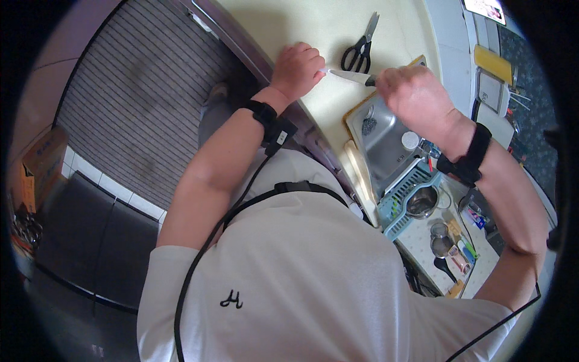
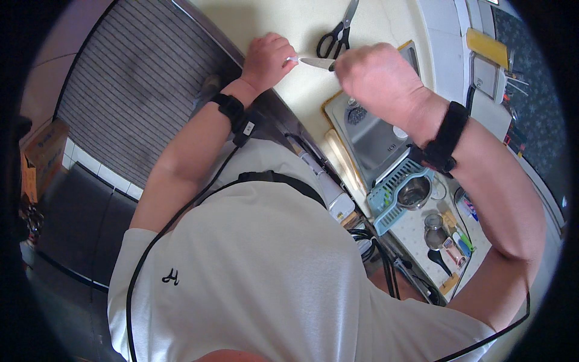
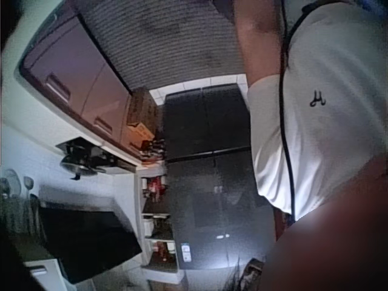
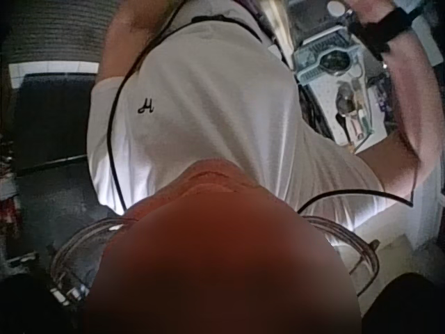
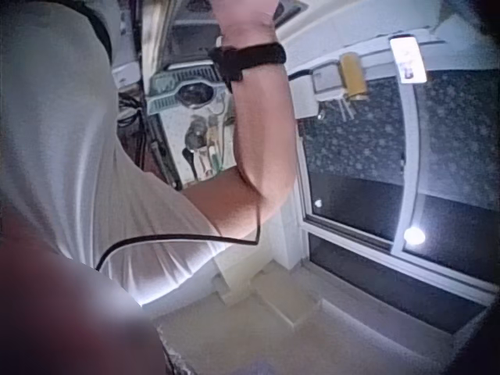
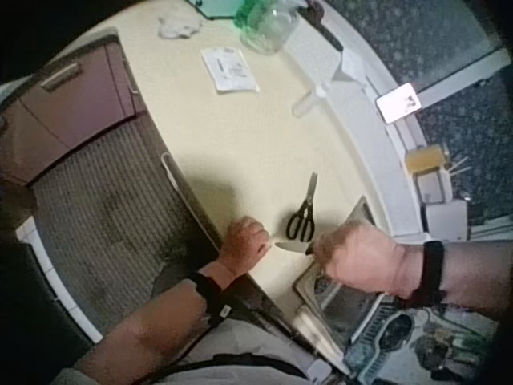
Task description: The person opens a package, removes a white bottle, and uses scissors to cut the cap. They then use a knife to peel and slice a clove of garlic on the countertop.
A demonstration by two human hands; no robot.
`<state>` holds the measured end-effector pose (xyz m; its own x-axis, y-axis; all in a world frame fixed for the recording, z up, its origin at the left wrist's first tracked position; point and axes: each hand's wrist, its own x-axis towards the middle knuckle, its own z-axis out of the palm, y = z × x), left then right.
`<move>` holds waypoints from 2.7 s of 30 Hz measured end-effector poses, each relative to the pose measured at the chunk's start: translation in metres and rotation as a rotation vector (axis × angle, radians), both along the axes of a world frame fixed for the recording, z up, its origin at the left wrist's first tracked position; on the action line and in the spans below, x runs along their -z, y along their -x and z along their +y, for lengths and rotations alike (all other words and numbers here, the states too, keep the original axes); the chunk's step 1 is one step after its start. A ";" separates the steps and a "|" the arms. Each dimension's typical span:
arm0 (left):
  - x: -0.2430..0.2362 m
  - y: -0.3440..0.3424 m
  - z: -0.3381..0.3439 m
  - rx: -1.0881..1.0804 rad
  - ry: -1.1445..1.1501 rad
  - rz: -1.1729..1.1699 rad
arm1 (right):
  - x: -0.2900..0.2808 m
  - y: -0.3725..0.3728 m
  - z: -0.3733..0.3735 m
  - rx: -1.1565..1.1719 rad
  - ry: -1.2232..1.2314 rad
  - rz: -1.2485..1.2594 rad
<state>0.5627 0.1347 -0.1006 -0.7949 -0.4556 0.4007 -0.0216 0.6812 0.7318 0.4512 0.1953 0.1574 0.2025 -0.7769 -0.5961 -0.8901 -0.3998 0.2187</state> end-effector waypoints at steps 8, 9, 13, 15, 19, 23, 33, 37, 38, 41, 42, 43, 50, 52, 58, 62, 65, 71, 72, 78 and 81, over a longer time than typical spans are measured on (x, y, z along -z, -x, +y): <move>0.000 0.001 -0.002 0.012 0.035 -0.018 | 0.004 0.006 -0.002 1.774 -0.321 -0.460; 0.000 0.001 -0.002 0.011 0.031 -0.012 | 0.002 0.003 0.000 1.429 -0.251 -0.370; 0.000 0.000 0.000 -0.010 0.020 0.005 | -0.006 -0.009 0.013 0.226 0.043 0.092; 0.001 0.000 0.001 -0.020 0.014 0.014 | -0.006 -0.010 0.016 -0.087 0.106 0.162; 0.004 0.001 0.001 -0.022 0.025 0.017 | -0.003 -0.010 0.015 0.013 0.089 0.045; 0.004 0.001 0.000 0.009 0.038 -0.013 | 0.002 -0.005 -0.001 1.018 -0.063 -0.147; 0.003 0.000 0.001 -0.032 0.051 0.021 | -0.009 -0.016 -0.004 0.293 -0.097 0.132; 0.003 -0.002 0.001 -0.019 0.046 -0.001 | -0.004 -0.011 -0.007 -0.082 0.084 0.047; 0.002 -0.002 0.001 -0.018 0.044 -0.009 | -0.003 -0.009 -0.006 -0.064 0.077 0.064; -0.001 -0.002 0.000 -0.001 0.029 -0.036 | -0.002 -0.001 -0.002 0.082 0.073 0.092; -0.001 -0.002 -0.001 -0.007 0.034 -0.026 | -0.002 0.001 0.001 0.215 0.062 0.076; -0.002 -0.001 -0.001 -0.011 0.040 -0.016 | -0.002 0.003 0.004 0.370 0.023 0.078; 0.001 -0.001 -0.001 -0.017 0.067 -0.010 | -0.007 0.012 0.043 1.876 -0.129 -0.574; 0.001 -0.001 -0.001 -0.010 0.049 0.031 | -0.014 0.014 0.064 2.010 -0.070 -0.811; -0.005 0.002 -0.005 0.018 -0.050 0.099 | -0.010 0.005 0.129 2.010 0.113 -0.901; -0.027 0.008 -0.009 0.038 -0.134 0.181 | 0.001 -0.019 0.161 2.040 0.310 -1.002; -0.054 0.009 -0.012 0.021 -0.069 0.203 | 0.010 -0.033 0.178 1.971 0.383 -1.040; -0.115 0.029 0.009 0.254 -0.416 0.257 | 0.024 -0.055 0.215 1.966 0.771 -1.254; -0.125 0.033 0.020 0.344 -0.619 0.191 | 0.027 -0.057 0.223 1.954 0.871 -1.312; -0.177 0.101 0.100 0.729 -1.423 -0.193 | 0.039 -0.077 0.273 2.086 1.348 -1.504; -0.191 0.131 0.154 0.870 -1.426 -0.359 | 0.050 -0.093 0.294 2.134 1.577 -1.671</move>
<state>0.4319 0.2890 0.0908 -0.9367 0.3164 -0.1500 -0.3120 -0.5600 0.7675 0.5440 0.4895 0.1078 -0.9257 0.0095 -0.3780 0.3730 -0.1420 -0.9169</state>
